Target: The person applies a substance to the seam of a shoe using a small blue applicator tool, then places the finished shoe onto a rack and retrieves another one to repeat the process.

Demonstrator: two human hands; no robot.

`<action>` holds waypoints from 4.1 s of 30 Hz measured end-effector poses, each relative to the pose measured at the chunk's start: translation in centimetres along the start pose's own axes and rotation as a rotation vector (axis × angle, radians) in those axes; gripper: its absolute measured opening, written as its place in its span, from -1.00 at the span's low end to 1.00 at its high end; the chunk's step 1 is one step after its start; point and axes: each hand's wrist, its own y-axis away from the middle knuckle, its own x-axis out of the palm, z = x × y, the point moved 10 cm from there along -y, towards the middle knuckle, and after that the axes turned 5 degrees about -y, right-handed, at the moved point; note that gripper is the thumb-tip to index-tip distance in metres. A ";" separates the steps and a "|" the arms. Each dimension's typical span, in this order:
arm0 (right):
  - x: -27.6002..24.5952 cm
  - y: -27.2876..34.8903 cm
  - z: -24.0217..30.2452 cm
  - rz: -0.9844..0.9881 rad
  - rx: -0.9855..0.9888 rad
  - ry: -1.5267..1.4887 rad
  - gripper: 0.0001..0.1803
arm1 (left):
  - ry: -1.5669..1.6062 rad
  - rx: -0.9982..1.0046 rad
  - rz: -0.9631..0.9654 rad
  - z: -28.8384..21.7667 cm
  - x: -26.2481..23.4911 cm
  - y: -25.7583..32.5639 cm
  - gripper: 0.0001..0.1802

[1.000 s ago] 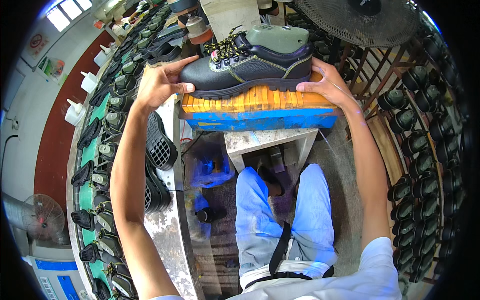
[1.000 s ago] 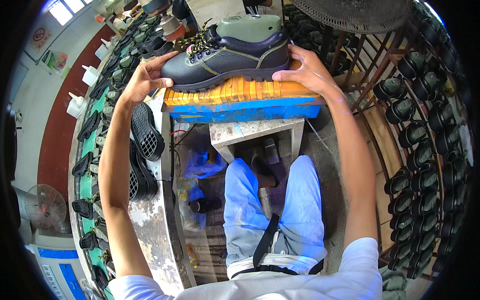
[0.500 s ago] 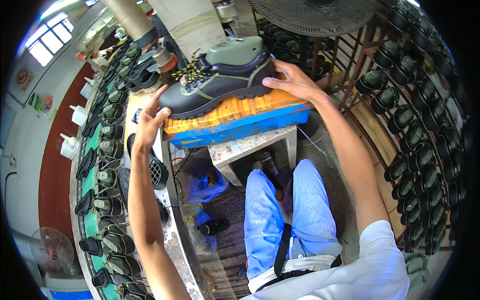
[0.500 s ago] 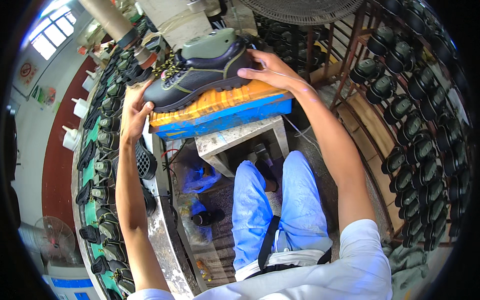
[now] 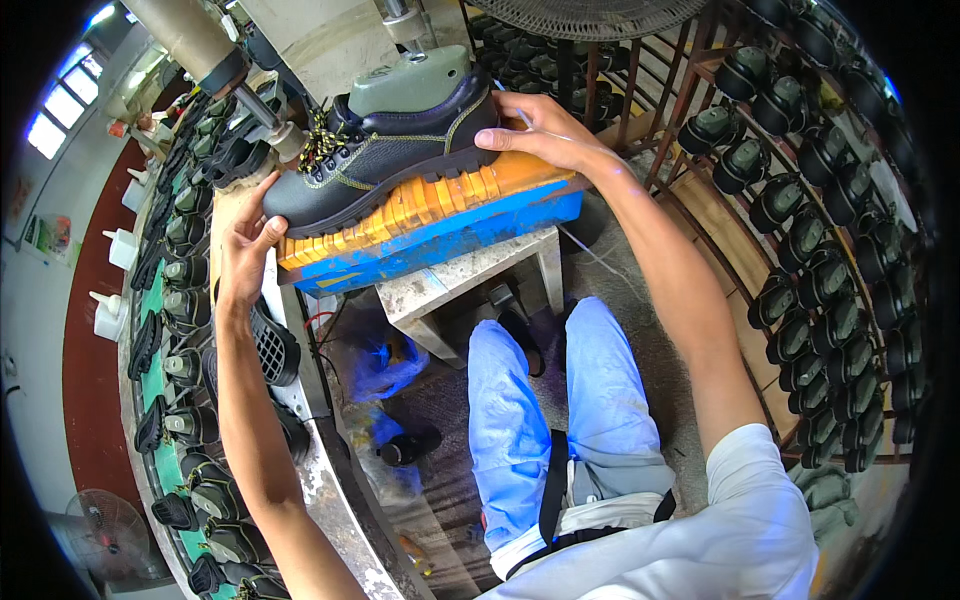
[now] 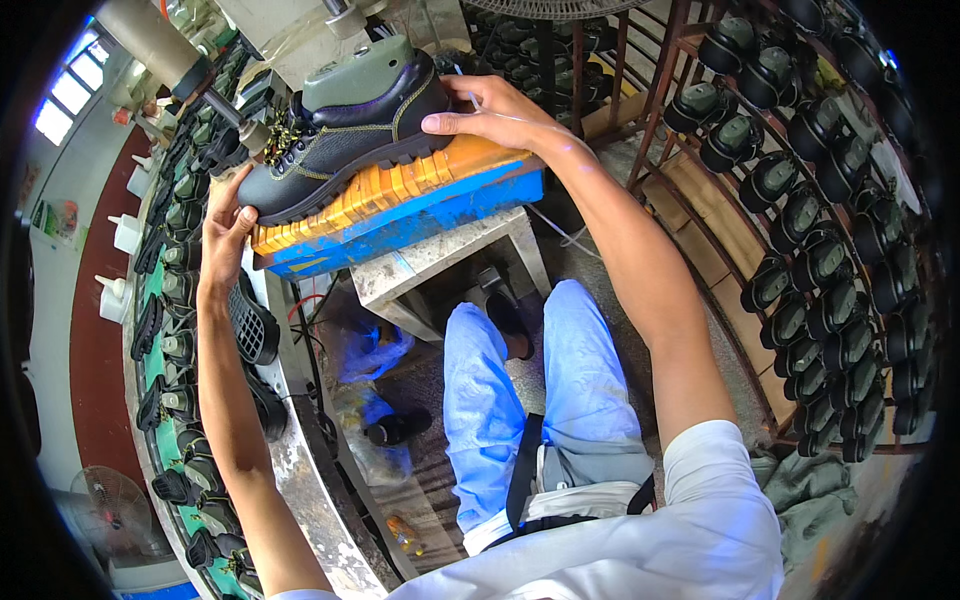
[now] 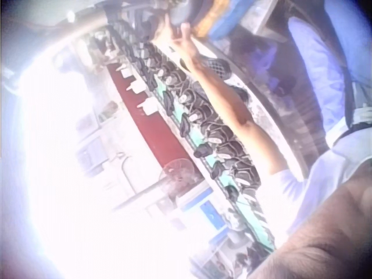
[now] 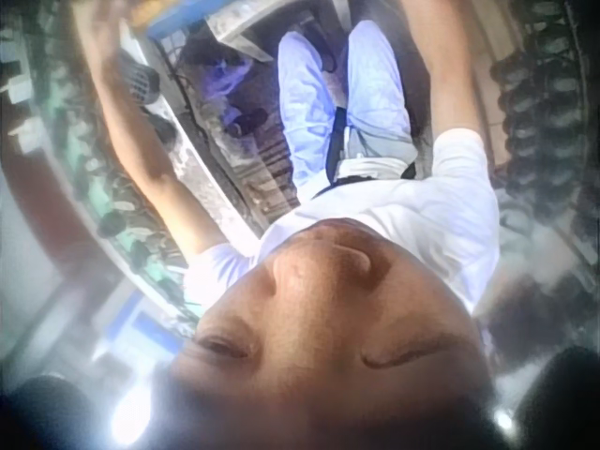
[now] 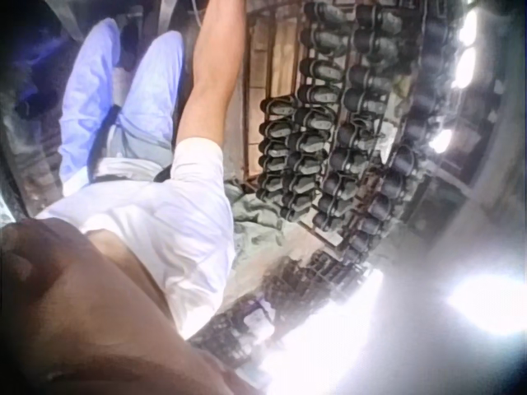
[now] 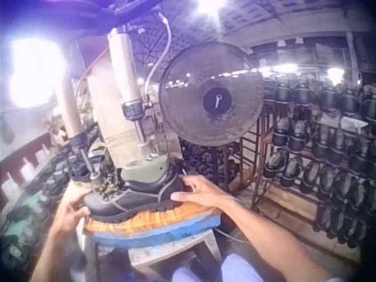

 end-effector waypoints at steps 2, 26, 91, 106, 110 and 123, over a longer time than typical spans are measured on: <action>-0.1 -0.1 -0.1 -0.002 -0.010 0.004 -0.24 | -0.011 0.003 -0.012 -0.1 -0.1 0.1 -0.14; 6.0 18.3 18.9 -0.082 -0.614 0.681 -0.68 | -0.920 0.632 -0.517 -14.3 28.9 14.3 -0.47; 11.0 11.9 13.1 -0.199 -0.777 0.752 -0.69 | -0.471 0.495 -0.530 -8.1 17.8 15.7 -0.88; 12.9 6.2 9.6 -0.383 -0.751 0.618 -0.79 | -0.477 -0.135 -0.708 1.0 7.4 14.0 -0.28; 11.4 6.2 9.7 -0.411 -0.742 0.656 -0.75 | -0.527 -0.166 -0.749 1.8 6.8 12.3 -0.39; 3.4 10.7 11.1 -0.424 -0.533 0.793 -0.80 | -0.105 -0.106 -0.649 10.0 3.0 7.1 -0.47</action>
